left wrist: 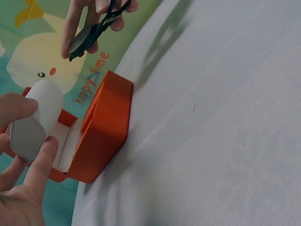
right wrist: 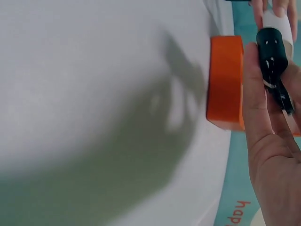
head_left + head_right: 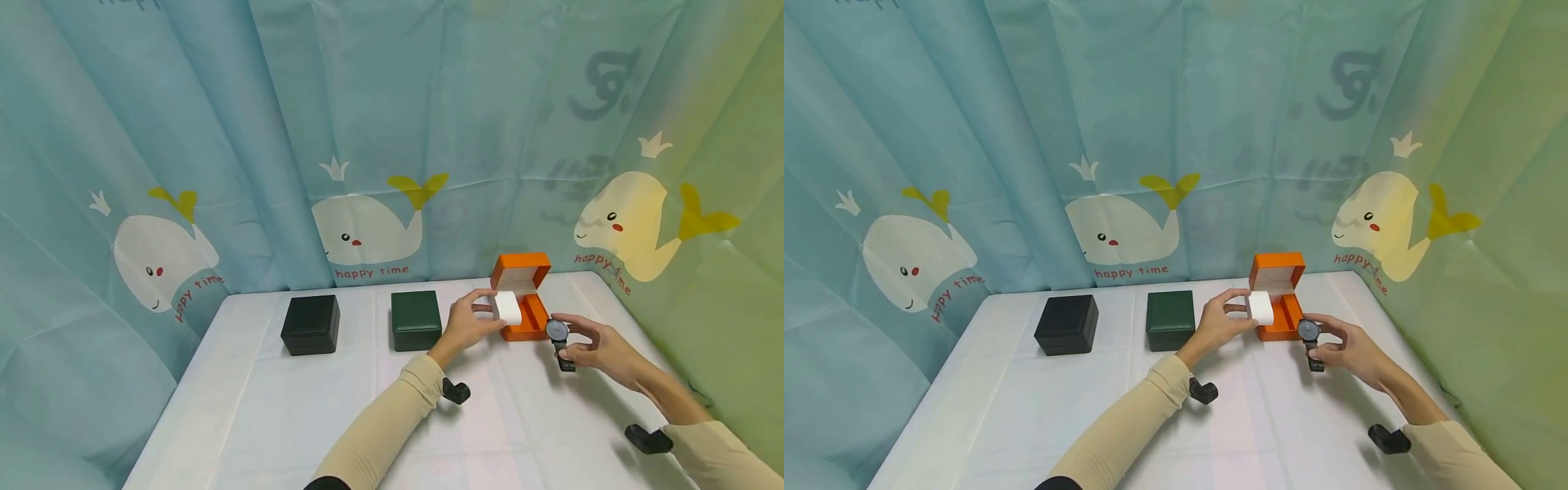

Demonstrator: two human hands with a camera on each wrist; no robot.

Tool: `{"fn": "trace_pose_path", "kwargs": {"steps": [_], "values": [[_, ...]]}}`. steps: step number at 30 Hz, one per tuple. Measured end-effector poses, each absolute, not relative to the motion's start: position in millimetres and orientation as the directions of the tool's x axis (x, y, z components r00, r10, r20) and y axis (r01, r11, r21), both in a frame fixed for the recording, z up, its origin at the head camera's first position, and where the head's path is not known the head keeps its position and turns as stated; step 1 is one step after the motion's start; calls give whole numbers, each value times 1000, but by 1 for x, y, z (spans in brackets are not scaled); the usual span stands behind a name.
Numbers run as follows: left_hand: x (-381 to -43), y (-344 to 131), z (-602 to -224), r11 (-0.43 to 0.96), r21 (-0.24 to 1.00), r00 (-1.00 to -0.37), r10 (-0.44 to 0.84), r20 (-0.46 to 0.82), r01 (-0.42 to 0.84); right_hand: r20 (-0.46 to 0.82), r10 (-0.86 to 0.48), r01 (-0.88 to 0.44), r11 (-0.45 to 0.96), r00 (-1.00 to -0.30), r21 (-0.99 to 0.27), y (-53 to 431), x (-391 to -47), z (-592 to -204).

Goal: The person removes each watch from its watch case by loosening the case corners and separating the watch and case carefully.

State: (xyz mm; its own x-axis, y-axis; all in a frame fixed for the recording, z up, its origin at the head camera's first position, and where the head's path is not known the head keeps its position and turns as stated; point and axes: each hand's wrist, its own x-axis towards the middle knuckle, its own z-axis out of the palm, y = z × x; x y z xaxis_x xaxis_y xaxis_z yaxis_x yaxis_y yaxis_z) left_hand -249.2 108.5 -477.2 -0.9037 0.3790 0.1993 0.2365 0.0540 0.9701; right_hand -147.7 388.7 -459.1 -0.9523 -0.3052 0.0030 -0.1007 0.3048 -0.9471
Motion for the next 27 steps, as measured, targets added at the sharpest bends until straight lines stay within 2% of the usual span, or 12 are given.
{"fn": "trace_pose_path", "kwargs": {"steps": [14, 23, 27], "values": [[-247, 112, -479, 42, 969, -896, 392, 209, 244, -26, -321, -71, 285, -947, -956, 374, -136, -483], [-246, 113, -479, 41, 969, -893, 398, 208, 244, 63, -314, -186, 379, -947, -906, 368, -135, -488], [-246, 113, -479, 40, 968, -892, 400, 211, 247, 58, -318, -181, 372, -946, -911, 366, -133, -488]]}}
